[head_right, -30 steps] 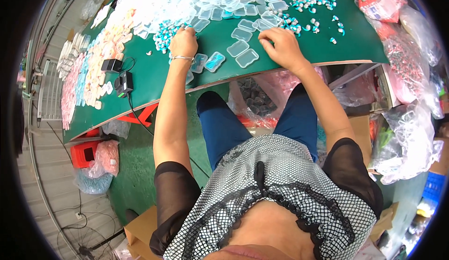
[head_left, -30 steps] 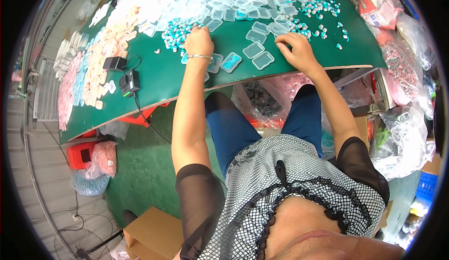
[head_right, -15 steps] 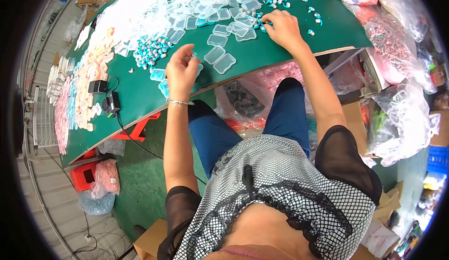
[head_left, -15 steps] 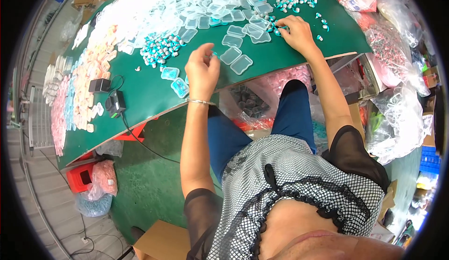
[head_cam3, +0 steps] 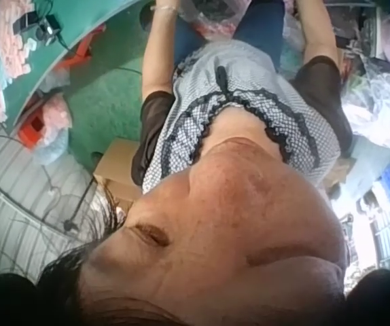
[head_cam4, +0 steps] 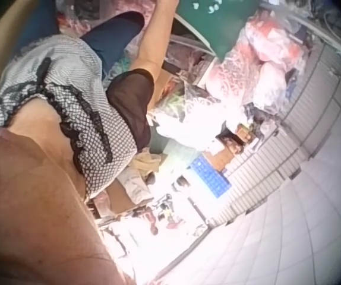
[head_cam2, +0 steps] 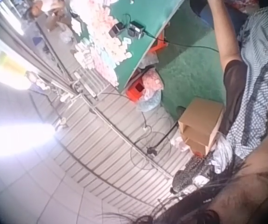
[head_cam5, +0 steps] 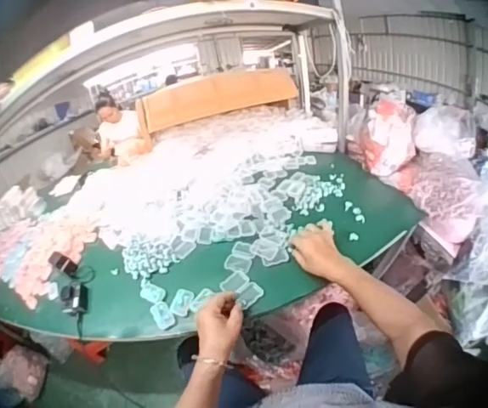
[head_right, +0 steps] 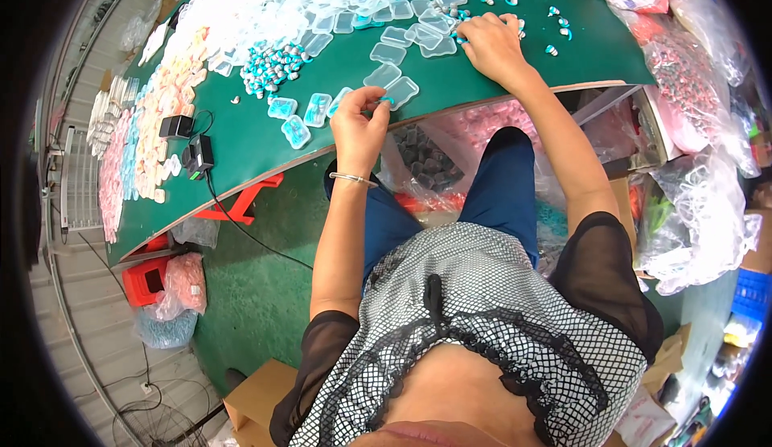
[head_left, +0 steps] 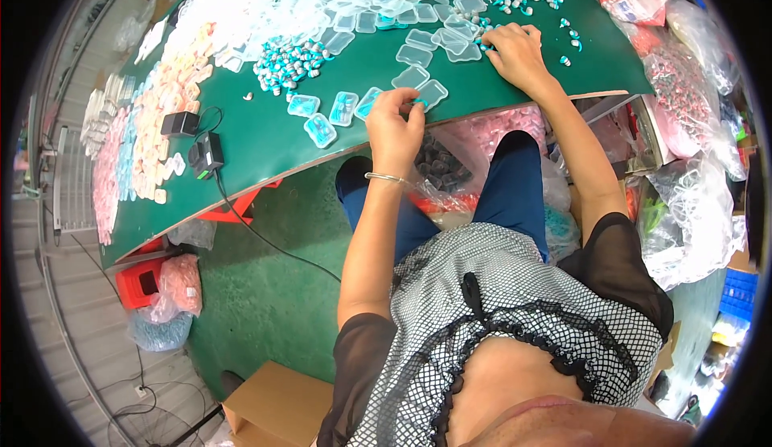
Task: Sorting and packaging small beads into plastic boxes and bags on a workbench.
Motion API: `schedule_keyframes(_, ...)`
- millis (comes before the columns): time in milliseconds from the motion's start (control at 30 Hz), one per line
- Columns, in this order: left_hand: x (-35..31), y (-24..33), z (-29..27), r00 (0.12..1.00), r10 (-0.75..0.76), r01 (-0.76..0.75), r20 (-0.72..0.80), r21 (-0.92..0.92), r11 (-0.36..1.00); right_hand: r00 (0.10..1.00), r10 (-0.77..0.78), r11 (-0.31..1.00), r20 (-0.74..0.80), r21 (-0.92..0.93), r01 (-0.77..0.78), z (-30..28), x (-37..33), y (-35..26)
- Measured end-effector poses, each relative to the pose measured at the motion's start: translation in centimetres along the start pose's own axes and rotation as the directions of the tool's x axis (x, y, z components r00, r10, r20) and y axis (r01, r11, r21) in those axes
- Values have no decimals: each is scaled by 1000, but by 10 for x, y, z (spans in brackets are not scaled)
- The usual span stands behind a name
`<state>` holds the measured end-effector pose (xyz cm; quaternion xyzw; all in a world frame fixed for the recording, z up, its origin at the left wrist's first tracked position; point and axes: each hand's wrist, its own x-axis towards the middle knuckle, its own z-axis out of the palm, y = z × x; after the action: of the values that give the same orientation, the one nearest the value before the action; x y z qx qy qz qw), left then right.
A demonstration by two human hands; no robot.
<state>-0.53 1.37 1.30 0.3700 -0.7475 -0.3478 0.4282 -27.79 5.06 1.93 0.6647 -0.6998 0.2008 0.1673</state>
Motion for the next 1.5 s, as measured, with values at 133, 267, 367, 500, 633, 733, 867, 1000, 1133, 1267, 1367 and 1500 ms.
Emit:
schedule_keyframes(133,5,4,10,999,53,-51,-11,136,989,1000,6,999,30,46,-7,3,-2,3)
schedule_keyframes(267,7,6,18,982,186,-166,-15,383,909,999,-25,1000,-37,13,26,2,-3,-2)
schedule_keyframes(367,5,9,20,980,198,-169,-27,424,890,999,-36,999,14,-2,36,-4,-1,1)
schedule_keyframes(500,2,9,16,979,205,-186,-2,416,890,990,-56,998,127,-24,60,-15,8,0)
schedule_keyframes(633,-3,10,18,967,253,-239,26,428,871,976,-88,994,198,82,72,-8,10,14)
schedule_keyframes(733,-4,5,18,963,262,-262,60,417,870,974,-163,983,158,111,147,-11,8,20)
schedule_keyframes(867,-4,0,16,961,270,-270,57,389,881,981,-123,986,148,134,104,-12,10,19)
schedule_keyframes(1000,-4,-5,15,960,274,-278,63,358,891,978,-97,955,183,293,40,-10,7,14)
schedule_keyframes(1133,-4,-6,16,958,279,-282,60,342,896,977,-193,919,91,366,147,-11,0,9)
schedule_keyframes(1267,-5,-7,17,956,289,-288,49,334,898,999,-35,979,-1,203,34,-16,-10,7)
schedule_keyframes(1367,-5,-8,16,956,288,-288,49,332,898,1000,17,999,3,47,-17,-15,-18,-2)
schedule_keyframes(1500,-6,-9,16,957,285,-285,49,329,901,1000,5,999,-23,-47,-6,-12,-17,-12)
